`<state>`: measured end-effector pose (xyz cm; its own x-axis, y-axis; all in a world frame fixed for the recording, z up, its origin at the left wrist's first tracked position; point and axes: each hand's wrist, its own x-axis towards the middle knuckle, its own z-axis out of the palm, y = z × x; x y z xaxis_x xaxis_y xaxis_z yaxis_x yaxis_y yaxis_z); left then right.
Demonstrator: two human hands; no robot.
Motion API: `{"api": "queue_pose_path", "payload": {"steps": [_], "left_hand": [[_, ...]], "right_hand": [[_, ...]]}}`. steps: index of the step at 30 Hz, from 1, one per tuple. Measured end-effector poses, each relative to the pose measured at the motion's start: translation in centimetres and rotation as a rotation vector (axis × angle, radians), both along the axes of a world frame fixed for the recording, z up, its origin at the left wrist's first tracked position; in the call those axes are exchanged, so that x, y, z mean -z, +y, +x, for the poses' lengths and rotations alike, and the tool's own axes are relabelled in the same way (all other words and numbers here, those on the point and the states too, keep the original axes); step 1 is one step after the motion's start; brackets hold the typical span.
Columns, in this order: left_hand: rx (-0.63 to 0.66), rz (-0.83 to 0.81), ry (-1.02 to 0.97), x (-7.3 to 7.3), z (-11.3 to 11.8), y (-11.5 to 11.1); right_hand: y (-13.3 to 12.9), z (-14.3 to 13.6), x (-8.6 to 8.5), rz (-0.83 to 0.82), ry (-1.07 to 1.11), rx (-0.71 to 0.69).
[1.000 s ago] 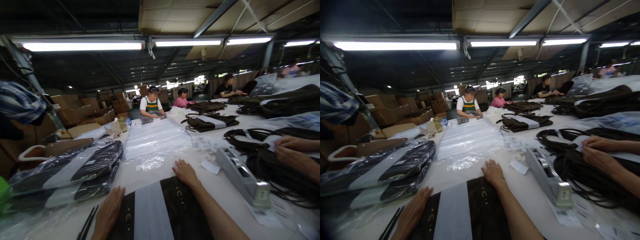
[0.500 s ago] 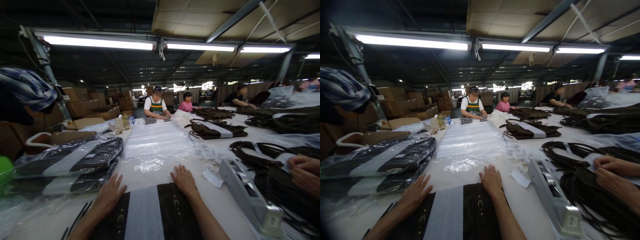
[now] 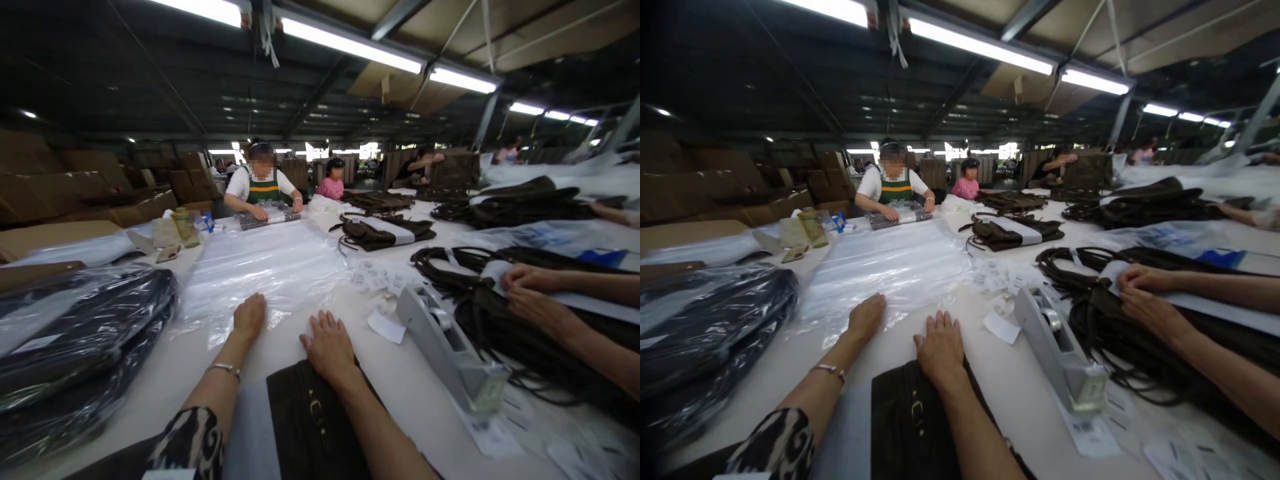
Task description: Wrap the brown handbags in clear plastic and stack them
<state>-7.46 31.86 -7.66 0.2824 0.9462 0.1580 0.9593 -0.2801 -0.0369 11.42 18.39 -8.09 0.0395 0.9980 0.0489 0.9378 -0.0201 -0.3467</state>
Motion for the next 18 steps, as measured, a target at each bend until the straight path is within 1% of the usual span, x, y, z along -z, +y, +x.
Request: {"api": "queue_pose_path", "payload": {"steps": [2,5,8,11,15,18], "left_hand": [[-0.024,-0.003,0.049,0.0,-0.2,0.0],[-0.049,0.013,0.096,-0.5,-0.1,-0.2],[-0.089,0.072,0.082,-0.9,-0.1,0.1],[-0.11,0.124,0.05,-1.0,-0.8,1.1],[-0.103,0.045,0.042,-0.8,-2.4,2.8],[-0.102,0.0,0.051,-1.1,-3.0,3.3]], "right_hand": [[0.0,0.1,0.1,0.011,0.01,0.013],[0.0,0.1,0.5,0.022,0.001,0.03],[0.0,0.1,0.5,0.023,-0.022,0.016],[0.0,0.0,0.3,0.017,-0.053,0.013],[0.1,0.0,0.4,-0.005,-0.067,0.02],[0.3,0.0,0.5,-0.016,-0.074,0.02]]}}
